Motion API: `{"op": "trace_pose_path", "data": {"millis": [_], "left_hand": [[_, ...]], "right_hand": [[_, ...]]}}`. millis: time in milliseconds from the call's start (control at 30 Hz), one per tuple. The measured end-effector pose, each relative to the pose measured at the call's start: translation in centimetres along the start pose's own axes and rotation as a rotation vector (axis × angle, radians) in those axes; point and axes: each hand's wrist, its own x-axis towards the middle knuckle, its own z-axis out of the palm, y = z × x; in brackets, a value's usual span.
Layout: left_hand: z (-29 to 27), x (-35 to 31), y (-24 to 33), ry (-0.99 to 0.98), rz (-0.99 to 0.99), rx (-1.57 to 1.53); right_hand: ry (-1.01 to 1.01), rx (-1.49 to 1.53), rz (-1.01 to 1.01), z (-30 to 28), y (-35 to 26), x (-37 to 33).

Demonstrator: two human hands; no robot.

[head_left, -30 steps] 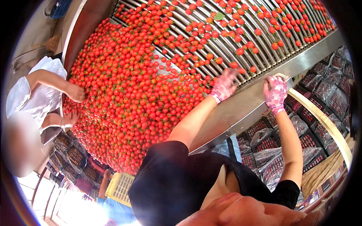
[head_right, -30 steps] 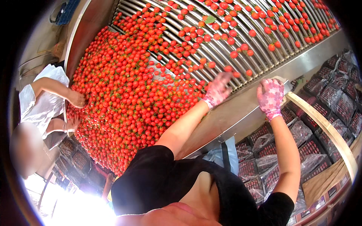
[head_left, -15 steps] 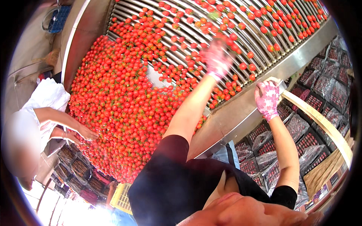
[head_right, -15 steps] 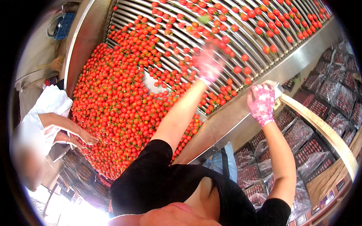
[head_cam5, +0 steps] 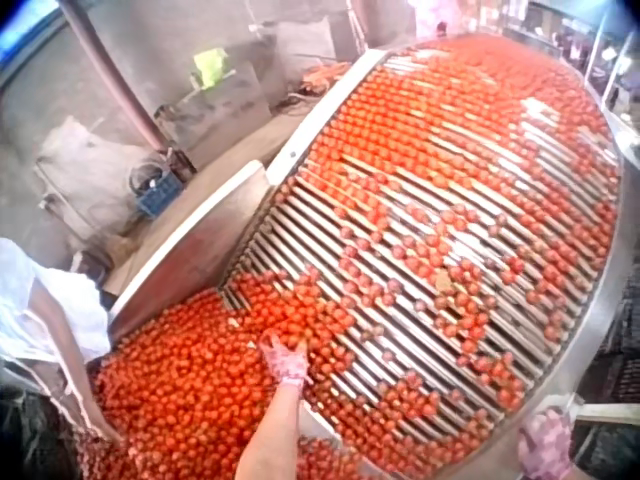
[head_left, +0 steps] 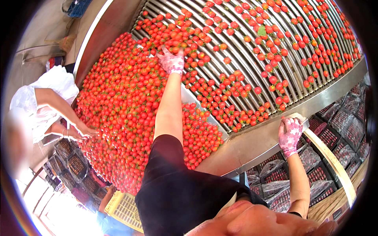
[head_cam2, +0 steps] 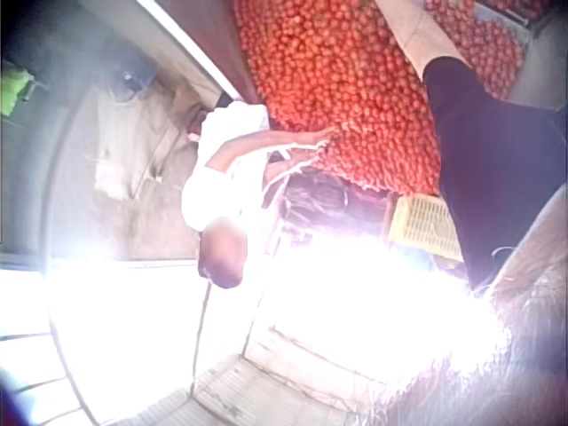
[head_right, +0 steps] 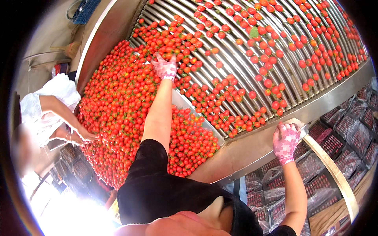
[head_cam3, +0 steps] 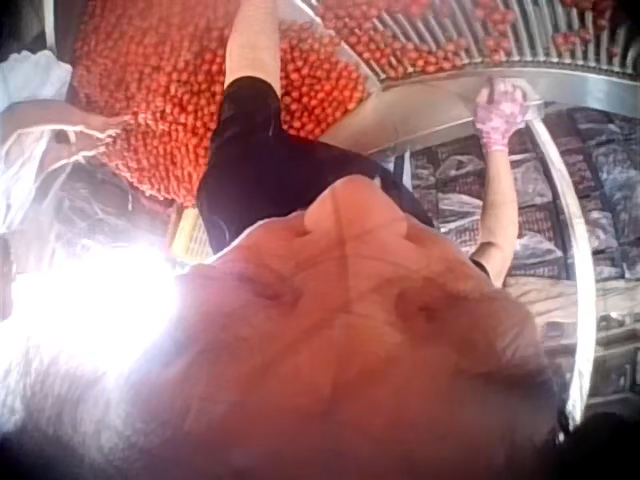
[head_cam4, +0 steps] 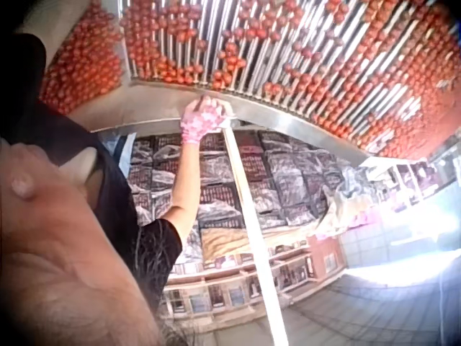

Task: The person sorts tomatoes on a moving conveyor belt by hand, picking up individual tomatoes and moving them while wearing gloves.

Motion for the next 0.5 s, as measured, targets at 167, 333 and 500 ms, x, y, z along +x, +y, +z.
{"op": "trace_pose_path", "data": {"millis": [167,333,500], "left_hand": [[-1.2,5.1,3.9,0.130,-0.225,-0.261],[-1.8,4.1,13.2,0.237,0.133,-0.559],[1.5,-2.6,20.4,0.361,0.635,-0.444]], "right_hand": [[-0.020,0.005,-0.049,-0.5,-0.6,0.7],[-0.010,-0.013,-0.038,-0.9,-0.1,0.1],[-0.003,-0.015,-0.027,-0.2,-0.4,0.2]]}}
